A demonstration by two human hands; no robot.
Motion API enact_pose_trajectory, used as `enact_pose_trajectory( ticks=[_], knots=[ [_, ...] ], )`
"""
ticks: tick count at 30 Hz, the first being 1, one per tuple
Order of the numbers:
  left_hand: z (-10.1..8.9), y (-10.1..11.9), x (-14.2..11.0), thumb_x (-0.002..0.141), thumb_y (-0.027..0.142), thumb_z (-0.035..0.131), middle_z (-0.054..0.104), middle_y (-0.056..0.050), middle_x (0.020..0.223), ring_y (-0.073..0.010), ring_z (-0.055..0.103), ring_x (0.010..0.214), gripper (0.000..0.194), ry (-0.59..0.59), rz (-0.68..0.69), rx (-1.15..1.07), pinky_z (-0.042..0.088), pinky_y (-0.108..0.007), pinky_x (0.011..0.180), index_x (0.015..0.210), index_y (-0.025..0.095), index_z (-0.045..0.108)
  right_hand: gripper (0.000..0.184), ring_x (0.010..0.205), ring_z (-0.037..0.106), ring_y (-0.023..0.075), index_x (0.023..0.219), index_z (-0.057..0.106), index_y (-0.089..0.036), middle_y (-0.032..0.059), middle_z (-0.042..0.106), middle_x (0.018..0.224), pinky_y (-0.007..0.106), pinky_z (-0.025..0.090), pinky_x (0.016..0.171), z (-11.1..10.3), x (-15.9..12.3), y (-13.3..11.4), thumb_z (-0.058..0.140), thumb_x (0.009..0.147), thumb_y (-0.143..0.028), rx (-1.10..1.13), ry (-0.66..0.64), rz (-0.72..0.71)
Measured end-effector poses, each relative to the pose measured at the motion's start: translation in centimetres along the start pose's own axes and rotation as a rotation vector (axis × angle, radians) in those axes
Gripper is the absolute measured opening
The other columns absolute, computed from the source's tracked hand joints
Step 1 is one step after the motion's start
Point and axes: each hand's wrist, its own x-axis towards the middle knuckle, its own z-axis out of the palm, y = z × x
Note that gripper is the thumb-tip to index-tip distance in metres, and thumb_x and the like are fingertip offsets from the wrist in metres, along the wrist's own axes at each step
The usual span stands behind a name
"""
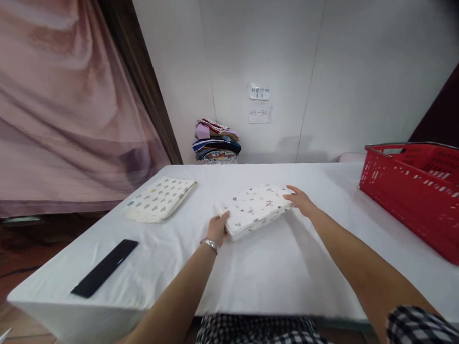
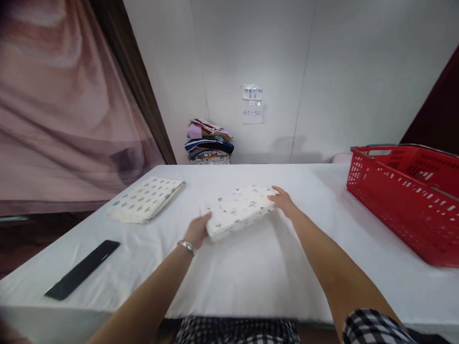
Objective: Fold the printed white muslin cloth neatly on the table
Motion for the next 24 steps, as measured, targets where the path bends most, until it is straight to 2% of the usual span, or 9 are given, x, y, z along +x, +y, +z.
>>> enact_pose_trajectory(
  ticks=[3,5,7,10,13,15,18,21,24],
  knots=[
    [0.3,-3.0,-1.4,0.072,0.029,0.065,0.067,-0.014,0.080,-0.0201,0.065,0.070,0.031,-0.264,-0.255,-0.118,0.053,-0.032,0.065,0.093,0.007,0.059,0.056,0.074,0.062,0.0198,0.116,0.054,-0.014,0.0073,0.066,0.085,0.029,0.049,0.061,-0.9,0.7,2.8,0.064,0.064,-0.031,-0.171,0.052,0.137],
    [0.2,-4.1,-1.8,0.072,0.026,0.064,0.067,-0.016,0.083,-0.0208,0.066,0.071,0.030,-0.324,-0.289,-0.187,0.054,-0.033,0.065,0.093,0.007,0.058,0.052,0.077,0.062,0.0219,0.113,0.056,-0.011,0.0089,0.066,0.086,0.031,0.049,0.065,-1.3,0.8,3.8,0.062,0.065,-0.030,-0.250,0.069,0.125],
    [0.1,-4.5,-1.8,0.071,0.025,0.066,0.067,-0.016,0.084,-0.0211,0.066,0.071,0.029,-0.319,-0.268,-0.213,0.054,-0.034,0.066,0.092,0.008,0.057,0.050,0.091,0.060,0.0249,0.113,0.056,-0.011,0.0111,0.064,0.096,0.035,0.047,0.076,-1.0,0.4,3.6,0.061,0.066,-0.026,-0.341,0.101,0.064],
    [-0.1,-4.5,-1.6,0.069,0.027,0.068,0.067,-0.015,0.084,-0.0210,0.066,0.071,0.031,-0.311,-0.272,-0.225,0.054,-0.035,0.067,0.091,0.009,0.056,0.047,0.115,0.045,0.0254,0.115,0.056,-0.017,0.0097,0.055,0.119,0.038,0.034,0.098,1.2,-1.1,1.6,0.057,0.068,-0.022,-0.462,0.107,-0.166],
    [-0.3,-4.5,-1.2,0.071,0.029,0.066,0.067,-0.016,0.086,-0.0211,0.066,0.073,0.034,-0.334,-0.267,-0.254,0.053,-0.035,0.070,0.096,0.009,0.055,0.041,0.118,0.043,0.0216,0.115,0.056,-0.019,0.0074,0.053,0.123,0.037,0.032,0.101,5.5,-3.6,-0.9,0.049,0.075,-0.027,-0.536,-0.089,-0.499],
    [-0.8,-4.4,-0.5,0.074,0.029,0.063,0.066,-0.015,0.089,-0.0202,0.065,0.076,0.038,-0.284,-0.211,-0.252,0.053,-0.034,0.072,0.104,0.010,0.051,0.042,0.120,0.042,0.0200,0.119,0.053,-0.023,0.0045,0.051,0.127,0.037,0.034,0.099,8.7,-5.2,-2.2,0.045,0.079,-0.033,-0.522,-0.221,-0.562],
    [-2.2,-3.9,1.5,0.078,0.023,0.057,0.064,-0.014,0.101,-0.0172,0.064,0.082,0.040,-0.079,-0.012,-0.015,0.051,-0.032,0.075,0.115,0.015,0.045,0.046,0.126,0.035,0.0196,0.127,0.046,-0.024,0.0042,0.042,0.135,0.037,0.030,0.102,12.5,-6.5,-2.8,0.041,0.082,-0.037,-0.610,-0.374,-0.565],
    [-3.6,-3.0,4.3,0.077,0.017,0.054,0.058,-0.013,0.114,-0.0178,0.061,0.091,0.037,0.077,0.139,0.303,0.047,-0.032,0.080,0.114,0.017,0.050,0.050,0.132,0.021,0.0232,0.131,0.040,-0.022,0.0068,0.029,0.143,0.044,0.018,0.105,14.3,-6.7,-2.1,0.037,0.085,-0.040,-0.836,-0.521,-0.532],
    [-4.2,-2.3,6.7,0.072,0.016,0.057,0.060,-0.011,0.111,-0.0207,0.058,0.098,0.035,0.086,0.208,0.461,0.041,-0.033,0.087,0.107,0.016,0.058,0.052,0.135,0.009,0.0235,0.136,0.033,-0.021,0.0068,0.018,0.147,0.047,0.009,0.106,14.7,-6.7,-1.0,0.028,0.089,-0.044,-0.974,-0.581,-0.519]
  ],
)
